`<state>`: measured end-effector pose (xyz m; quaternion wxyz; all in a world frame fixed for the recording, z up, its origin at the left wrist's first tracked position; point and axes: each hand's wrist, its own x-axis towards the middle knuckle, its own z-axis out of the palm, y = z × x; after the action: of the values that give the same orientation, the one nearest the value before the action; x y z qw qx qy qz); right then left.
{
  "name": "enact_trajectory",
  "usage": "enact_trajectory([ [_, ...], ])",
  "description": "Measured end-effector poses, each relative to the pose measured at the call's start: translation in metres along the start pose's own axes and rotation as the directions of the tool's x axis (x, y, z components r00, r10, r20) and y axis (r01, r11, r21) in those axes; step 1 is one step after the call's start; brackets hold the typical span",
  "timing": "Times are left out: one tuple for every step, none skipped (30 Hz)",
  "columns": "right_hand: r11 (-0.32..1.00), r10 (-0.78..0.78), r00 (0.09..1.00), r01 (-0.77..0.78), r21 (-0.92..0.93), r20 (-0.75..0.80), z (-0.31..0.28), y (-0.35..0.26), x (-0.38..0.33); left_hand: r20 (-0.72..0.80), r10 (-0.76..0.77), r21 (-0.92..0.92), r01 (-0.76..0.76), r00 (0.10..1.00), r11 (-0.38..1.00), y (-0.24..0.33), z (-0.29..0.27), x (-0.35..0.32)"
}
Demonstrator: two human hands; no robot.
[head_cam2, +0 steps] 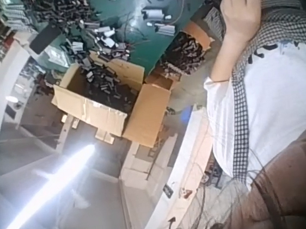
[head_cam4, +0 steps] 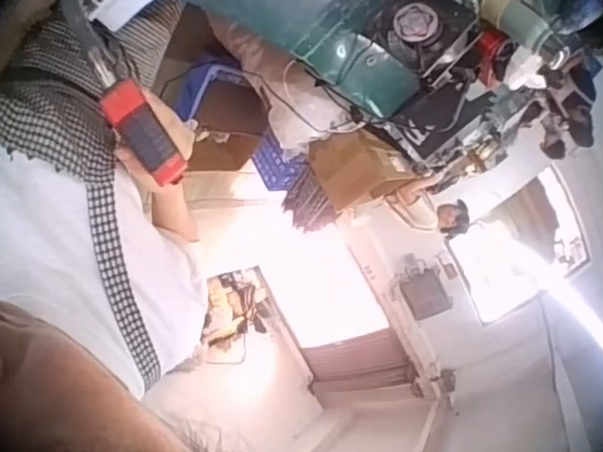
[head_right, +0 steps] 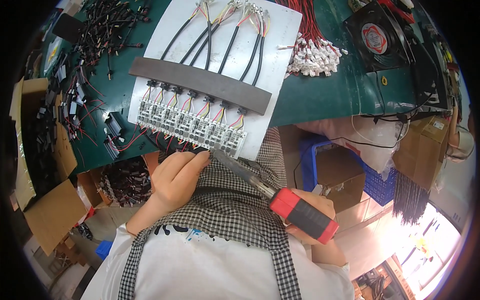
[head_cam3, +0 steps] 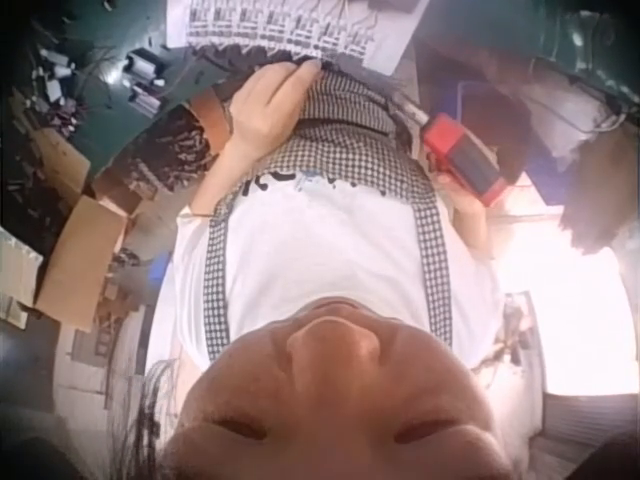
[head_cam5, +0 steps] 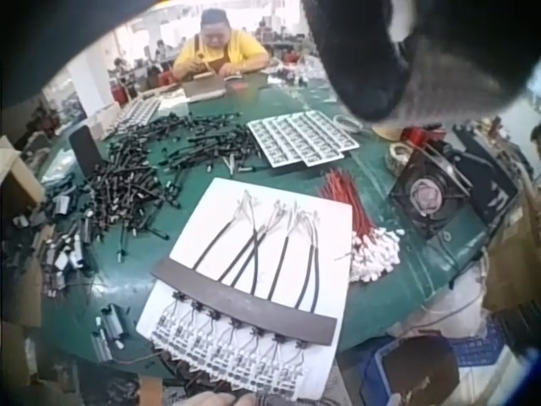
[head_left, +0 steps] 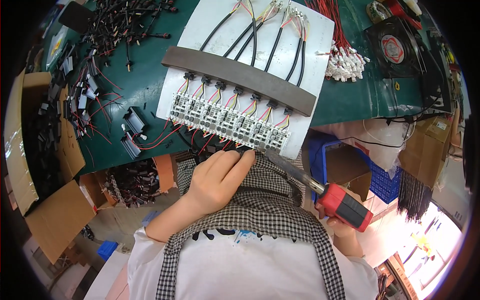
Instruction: The person solders wires onto circuit boards aligned on a fixture using a soldering iron. The person then removes a bar from the fixture and lifts away the assembled circuit boards.
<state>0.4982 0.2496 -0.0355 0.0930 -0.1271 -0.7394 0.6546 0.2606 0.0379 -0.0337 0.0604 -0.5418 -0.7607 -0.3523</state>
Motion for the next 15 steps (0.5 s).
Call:
enact_trajectory([
  [1.000, -0.007, 1.000, 0.006, 0.027, 0.020, -0.0006, 0.0001, 0.0008, 0.003, 0.003, -0.002, -0.003, 1.000, 1.000, -0.0003, 0.0000, -0.0001],
  [1.000, -0.006, 1.000, 0.006, 0.027, 0.020, -0.0008, 0.0010, 0.0005, 0.004, 0.002, -0.002, -0.002, 1.000, 1.000, -0.0003, 0.0000, 0.0000],
  [1.000, -0.015, 1.000, 0.015, 0.013, 0.023, -0.0009, 0.0026, 0.0000, 0.000, 0.001, 0.000, -0.001, 1.000, 1.000, -0.0002, 0.0001, 0.0002],
  [1.000, -0.024, 0.999, 0.024, -0.001, 0.025, -0.0011, 0.0034, -0.0004, -0.003, -0.001, 0.002, 0.001, 1.000, 1.000, -0.0001, 0.0001, 0.0005],
  [1.000, -0.024, 0.999, 0.024, 0.000, 0.025, -0.0013, 0.0035, 0.0000, -0.002, 0.000, 0.001, 0.000, 1.000, 1.000, -0.0002, 0.0002, 0.0004],
  [0.998, -0.052, 0.998, 0.053, -0.026, 0.034, -0.0017, 0.0038, 0.0011, 0.000, 0.000, 0.001, 0.000, 1.000, 1.000, -0.0002, 0.0003, 0.0002],
  [0.995, -0.080, 0.996, 0.082, -0.050, 0.045, -0.0020, 0.0041, 0.0022, 0.002, 0.001, 0.000, -0.001, 1.000, 1.000, -0.0002, 0.0004, 0.0001],
  [0.995, -0.080, 0.996, 0.082, -0.050, 0.044, -0.0019, 0.0039, 0.0034, 0.003, 0.001, 0.000, -0.001, 1.000, 1.000, 0.0000, 0.0004, 0.0002],
  [0.993, -0.096, 0.994, 0.099, -0.065, 0.045, -0.0014, 0.0031, 0.0050, 0.003, -0.003, 0.000, 0.003, 1.000, 1.000, 0.0003, 0.0003, 0.0005],
  [0.990, -0.112, 0.993, 0.115, -0.080, 0.046, -0.0011, 0.0025, 0.0059, 0.003, -0.008, 0.001, 0.008, 1.000, 1.000, 0.0005, 0.0003, 0.0005],
  [0.990, -0.112, 0.993, 0.115, -0.080, 0.046, -0.0009, 0.0022, 0.0063, 0.003, -0.008, 0.001, 0.008, 1.000, 1.000, 0.0007, 0.0004, 0.0004],
  [0.986, -0.115, 0.992, 0.120, -0.114, 0.052, -0.0008, 0.0020, 0.0065, 0.000, -0.010, 0.004, 0.010, 1.000, 1.000, 0.0009, 0.0005, 0.0002],
  [0.981, -0.118, 0.991, 0.125, -0.149, 0.056, -0.0008, 0.0017, 0.0067, -0.003, -0.010, 0.005, 0.010, 1.000, 1.000, 0.0009, 0.0007, 0.0005],
  [0.981, -0.118, 0.991, 0.125, -0.149, 0.056, -0.0010, 0.0013, 0.0060, -0.003, -0.009, 0.005, 0.009, 1.000, 1.000, 0.0006, 0.0008, 0.0006],
  [0.987, -0.073, 0.996, 0.079, -0.141, 0.050, -0.0013, 0.0007, 0.0043, -0.004, -0.006, 0.003, 0.006, 1.000, 1.000, 0.0003, 0.0010, 0.0008],
])
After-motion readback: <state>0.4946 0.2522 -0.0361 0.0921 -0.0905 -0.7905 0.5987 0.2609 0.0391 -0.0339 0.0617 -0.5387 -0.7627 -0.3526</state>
